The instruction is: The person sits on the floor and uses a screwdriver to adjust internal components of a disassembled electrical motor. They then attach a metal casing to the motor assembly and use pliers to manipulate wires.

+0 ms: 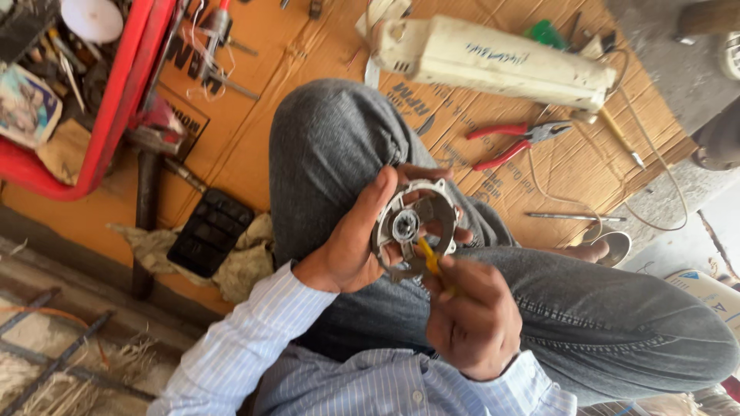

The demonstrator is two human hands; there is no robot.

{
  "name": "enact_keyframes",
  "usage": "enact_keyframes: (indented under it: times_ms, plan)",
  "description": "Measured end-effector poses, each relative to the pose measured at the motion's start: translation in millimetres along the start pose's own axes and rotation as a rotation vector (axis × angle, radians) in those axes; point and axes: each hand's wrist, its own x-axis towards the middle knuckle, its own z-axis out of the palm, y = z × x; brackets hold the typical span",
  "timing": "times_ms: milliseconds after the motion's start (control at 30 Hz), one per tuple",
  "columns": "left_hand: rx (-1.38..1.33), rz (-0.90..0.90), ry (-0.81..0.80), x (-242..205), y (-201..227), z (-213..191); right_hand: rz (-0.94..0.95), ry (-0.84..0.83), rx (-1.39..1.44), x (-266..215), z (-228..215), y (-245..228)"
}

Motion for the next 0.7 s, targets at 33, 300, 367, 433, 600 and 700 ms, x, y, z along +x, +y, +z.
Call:
enact_keyframes:
  times_ms: [33, 300, 367, 433, 600, 700]
  plan:
    - [0.000, -0.013, -0.013, 2, 2, 0, -0.047, -0.010, -0.015, -2, -5, 0]
    - [0.084, -0.015, -0.061, 1, -4, -8, 0.300, 0.135, 0.287, -15, -37, 2]
    - [0.236, -0.008, -0.065, -1, -6, -7, 0.533, 0.115, 0.388, -3, -47, 7]
    - [0.315, 0.003, -0.079, -3, -3, -5, 0.667, 0.067, 0.426, 12, -51, 7]
    - [0.318, 0.028, -0.123, -5, -2, -5, 0.501, -0.297, 0.047, 48, -56, -5]
    - [0.248, 0.012, -0.099, -2, -2, -4, 0.499, -0.359, 0.020, 62, -48, -7]
